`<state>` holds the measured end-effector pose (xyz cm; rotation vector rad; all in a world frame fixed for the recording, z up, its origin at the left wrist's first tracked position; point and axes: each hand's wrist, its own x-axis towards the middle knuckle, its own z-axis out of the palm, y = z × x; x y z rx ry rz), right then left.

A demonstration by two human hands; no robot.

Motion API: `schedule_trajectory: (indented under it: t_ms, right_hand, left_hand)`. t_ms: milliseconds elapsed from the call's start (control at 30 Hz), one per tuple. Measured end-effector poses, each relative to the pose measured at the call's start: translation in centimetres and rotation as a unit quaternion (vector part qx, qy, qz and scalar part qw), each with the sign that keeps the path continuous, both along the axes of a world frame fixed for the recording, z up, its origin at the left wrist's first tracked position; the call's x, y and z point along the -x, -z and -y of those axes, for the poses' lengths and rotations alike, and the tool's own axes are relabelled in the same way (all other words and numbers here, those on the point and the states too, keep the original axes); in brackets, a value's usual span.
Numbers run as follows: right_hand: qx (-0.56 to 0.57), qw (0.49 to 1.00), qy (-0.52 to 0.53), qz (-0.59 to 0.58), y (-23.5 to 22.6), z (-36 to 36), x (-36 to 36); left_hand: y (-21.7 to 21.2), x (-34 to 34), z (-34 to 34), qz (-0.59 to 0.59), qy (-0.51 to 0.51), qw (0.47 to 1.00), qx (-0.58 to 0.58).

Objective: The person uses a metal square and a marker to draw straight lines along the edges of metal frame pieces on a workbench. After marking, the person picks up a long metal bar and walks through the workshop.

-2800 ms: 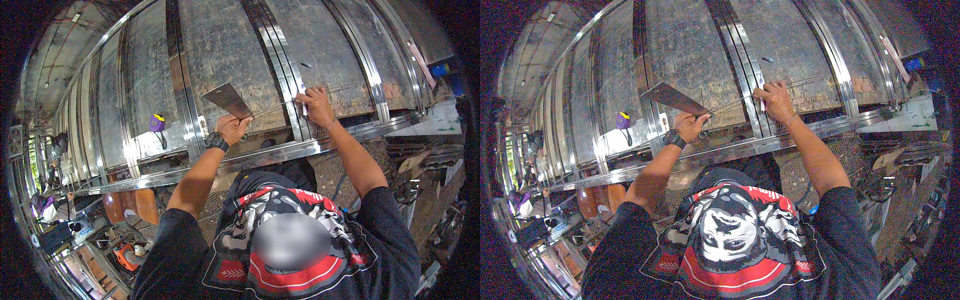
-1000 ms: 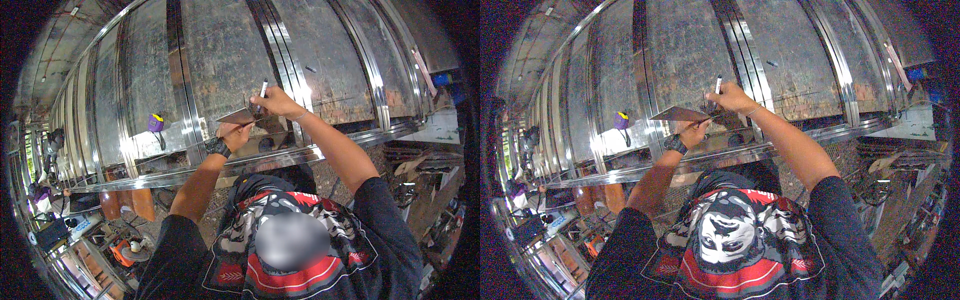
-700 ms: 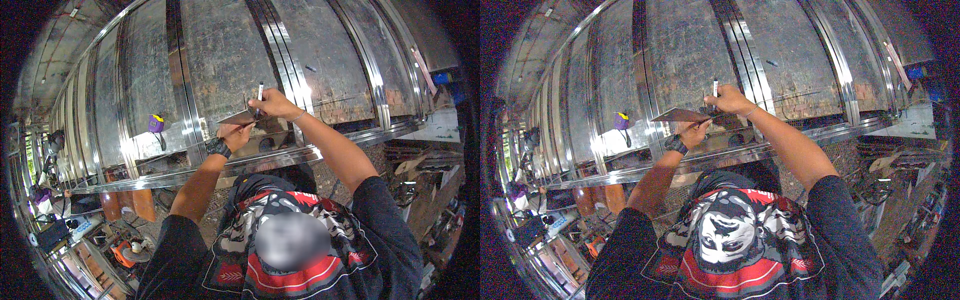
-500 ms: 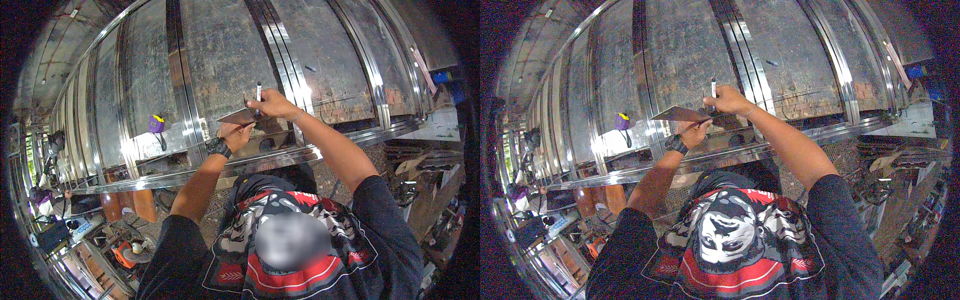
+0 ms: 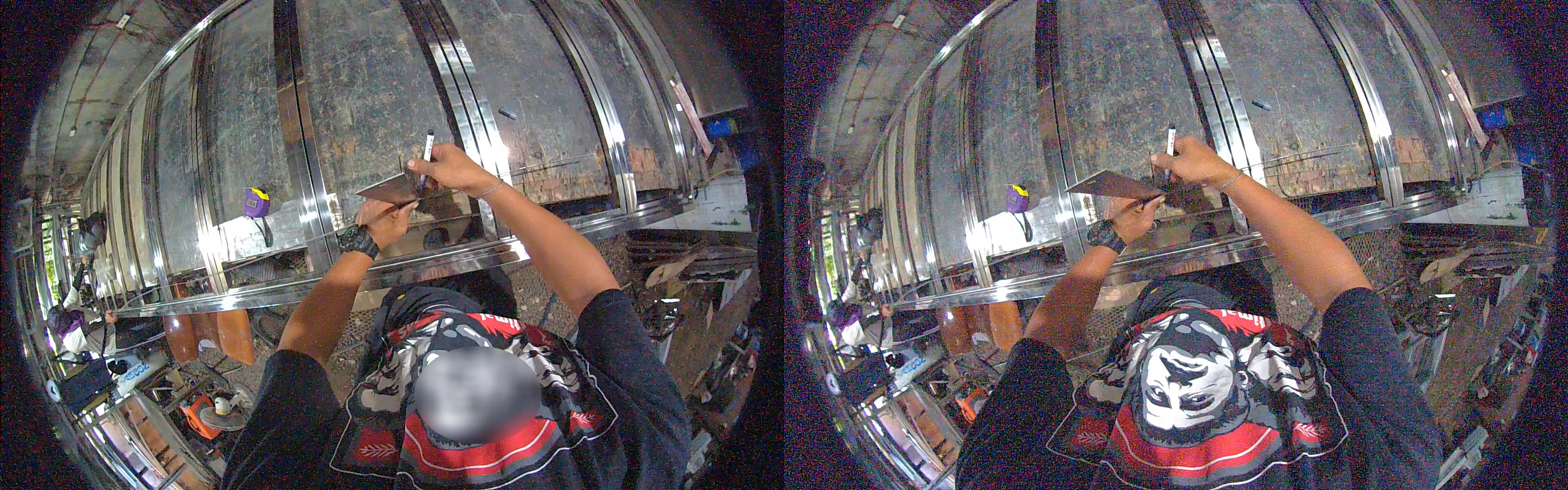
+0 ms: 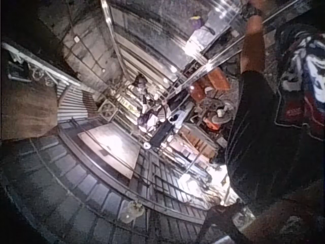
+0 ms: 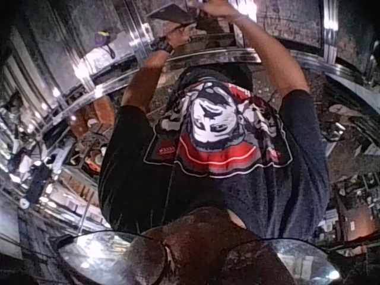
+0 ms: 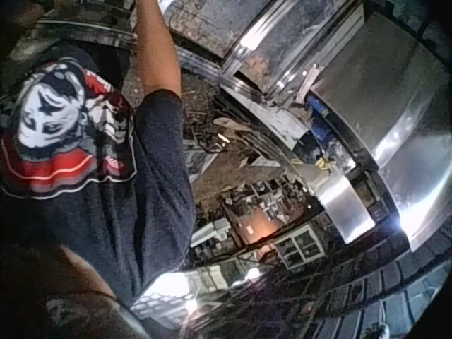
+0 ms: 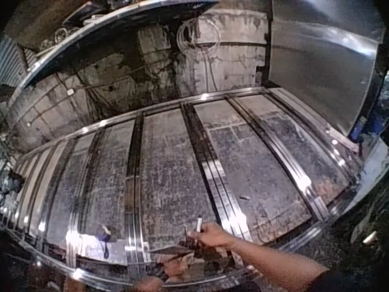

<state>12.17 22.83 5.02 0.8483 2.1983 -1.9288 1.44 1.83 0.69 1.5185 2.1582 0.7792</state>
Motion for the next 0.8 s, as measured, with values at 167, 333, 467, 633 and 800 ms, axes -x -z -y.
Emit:
schedule_trajectory:
  t_ms: [167,333,467,633,800]
  right_hand:
    - [-0.038,0.999,0.008,-0.014,1.5,0.3,-0.1]
    - [-0.079,0.997,-0.013,-0.014,2.1,0.4,0.1]
    - [-0.039,0.999,-0.032,-0.008,0.1,0.6,-0.1]
    - [-0.016,1.0,0.017,-0.012,-1.4,-0.2,-0.2]
    - [-0.122,0.973,0.14,-0.135,-2.3,-3.1,-3.5]
  left_hand:
    - [0.1,0.1,0.2,0.014,0.001,1.0,-0.022]
    - [-1.3,-0.2,-0.1,0.027,-0.006,0.999,-0.03]
    - [-0.9,0.0,-0.1,0.021,-0.002,1.0,-0.002]
    - [-2.0,-0.2,-0.4,0.04,0.0,0.999,-0.018]
    - [-1.5,0.1,-0.3,0.026,0.024,0.999,0.004]
